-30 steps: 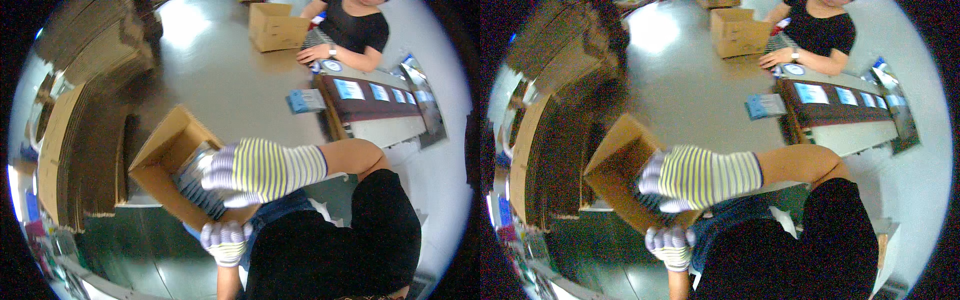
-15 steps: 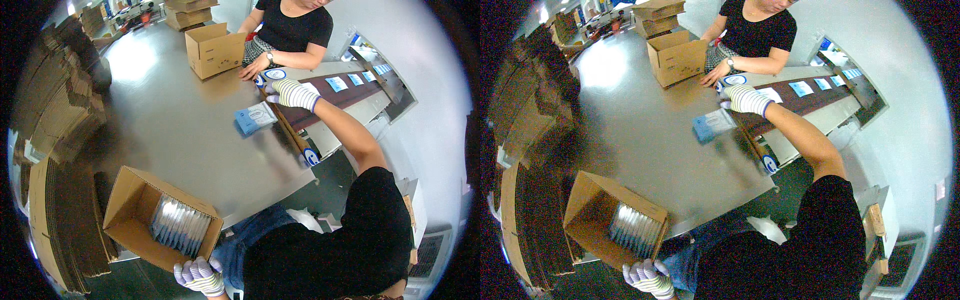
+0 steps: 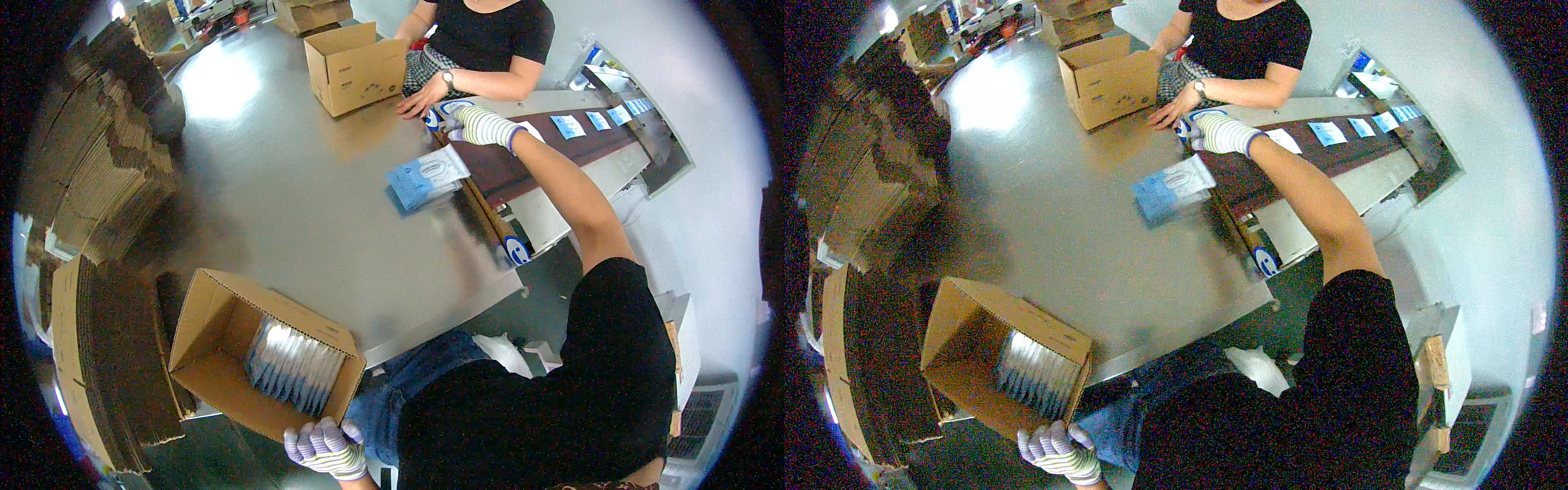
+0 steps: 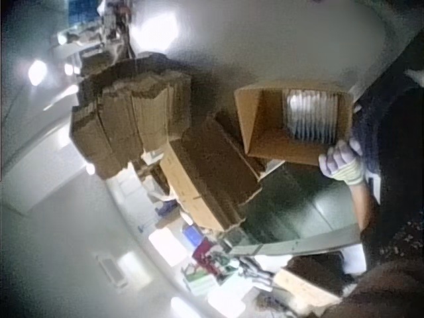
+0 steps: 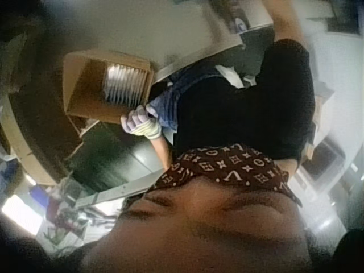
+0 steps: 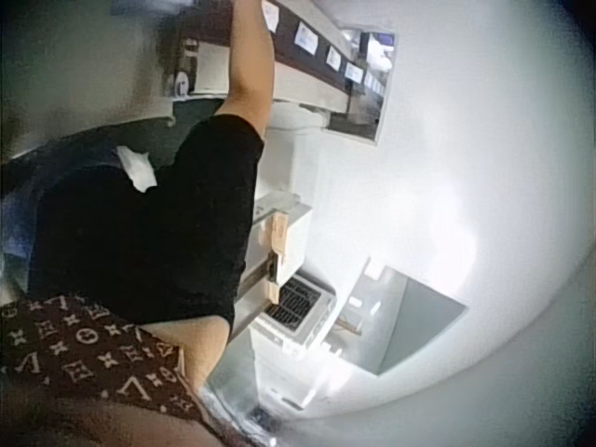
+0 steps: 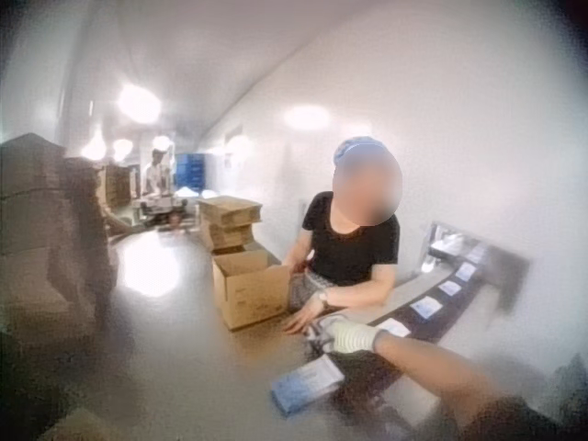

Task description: The person picks up stacks of blue packaged items and places them into cardboard boxes on a metal table.

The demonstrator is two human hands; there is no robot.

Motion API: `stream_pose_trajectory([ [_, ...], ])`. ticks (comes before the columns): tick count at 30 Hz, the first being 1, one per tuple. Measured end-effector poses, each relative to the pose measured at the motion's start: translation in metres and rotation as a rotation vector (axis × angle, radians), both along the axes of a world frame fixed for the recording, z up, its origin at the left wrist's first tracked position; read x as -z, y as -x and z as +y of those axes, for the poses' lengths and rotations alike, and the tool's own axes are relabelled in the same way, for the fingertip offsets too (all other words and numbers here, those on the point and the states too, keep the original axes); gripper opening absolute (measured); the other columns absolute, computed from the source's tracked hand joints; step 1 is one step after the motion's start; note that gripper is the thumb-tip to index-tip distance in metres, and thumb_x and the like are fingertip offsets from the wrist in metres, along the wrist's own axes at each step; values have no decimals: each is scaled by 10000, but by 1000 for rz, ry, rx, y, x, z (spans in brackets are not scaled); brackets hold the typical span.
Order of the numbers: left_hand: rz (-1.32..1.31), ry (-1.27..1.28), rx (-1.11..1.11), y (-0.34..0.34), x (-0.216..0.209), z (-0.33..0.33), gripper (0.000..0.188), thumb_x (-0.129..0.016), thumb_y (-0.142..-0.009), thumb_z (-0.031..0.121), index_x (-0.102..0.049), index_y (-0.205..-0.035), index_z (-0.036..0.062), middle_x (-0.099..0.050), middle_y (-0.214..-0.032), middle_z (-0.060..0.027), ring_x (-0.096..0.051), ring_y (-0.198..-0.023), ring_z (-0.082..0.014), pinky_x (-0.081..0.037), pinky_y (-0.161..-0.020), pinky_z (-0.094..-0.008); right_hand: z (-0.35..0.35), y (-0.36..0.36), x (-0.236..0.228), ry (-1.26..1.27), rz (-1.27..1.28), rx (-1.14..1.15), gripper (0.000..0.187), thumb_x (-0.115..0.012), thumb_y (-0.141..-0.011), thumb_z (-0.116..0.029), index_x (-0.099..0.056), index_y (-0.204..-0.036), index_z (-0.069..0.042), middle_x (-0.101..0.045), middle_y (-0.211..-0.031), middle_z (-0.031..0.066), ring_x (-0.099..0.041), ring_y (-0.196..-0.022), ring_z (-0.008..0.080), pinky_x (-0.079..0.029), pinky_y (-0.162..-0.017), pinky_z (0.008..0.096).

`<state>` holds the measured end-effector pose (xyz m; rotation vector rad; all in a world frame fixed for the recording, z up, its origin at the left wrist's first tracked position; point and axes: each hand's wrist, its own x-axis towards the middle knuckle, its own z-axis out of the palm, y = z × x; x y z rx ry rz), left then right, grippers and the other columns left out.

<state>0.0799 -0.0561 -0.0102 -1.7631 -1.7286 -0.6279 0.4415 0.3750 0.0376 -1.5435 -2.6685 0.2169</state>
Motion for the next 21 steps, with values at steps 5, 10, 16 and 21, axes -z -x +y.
stream_pose_trajectory([
  [5,6,-2,-18,-1,1,2,187,-490,-906,269,-503,-812,108,-464,-715,-29,-498,-727,-202,-404,-910,-462,37,5,25,71,-229,49,292,-692,-769,-231,-666,-971,-22,-658,-931,169,-625,-870,306,-486,-774,388],
  [10,1,-17,-9,-2,0,3,240,-460,-941,314,-480,-823,106,-459,-701,-18,-487,-744,-194,-389,-911,-444,78,-7,59,30,-274,-94,310,-691,-775,-260,-673,-998,-47,-676,-913,145,-638,-837,295,-495,-754,374],
  [16,-20,-25,-10,2,1,3,113,-525,-862,230,-519,-823,124,-470,-723,-43,-513,-709,-213,-403,-928,-476,100,17,80,210,-477,-374,253,-611,-783,-215,-617,-928,-8,-631,-754,113,-610,-709,267,-476,-658,373],
  [21,-13,-1,-47,0,-1,5,277,-452,-948,359,-486,-828,111,-451,-699,-17,-488,-754,-190,-386,-927,-446,84,52,93,418,-561,-386,276,-582,-808,-201,-572,-947,38,-618,-738,116,-584,-661,252,-448,-605,381],
])
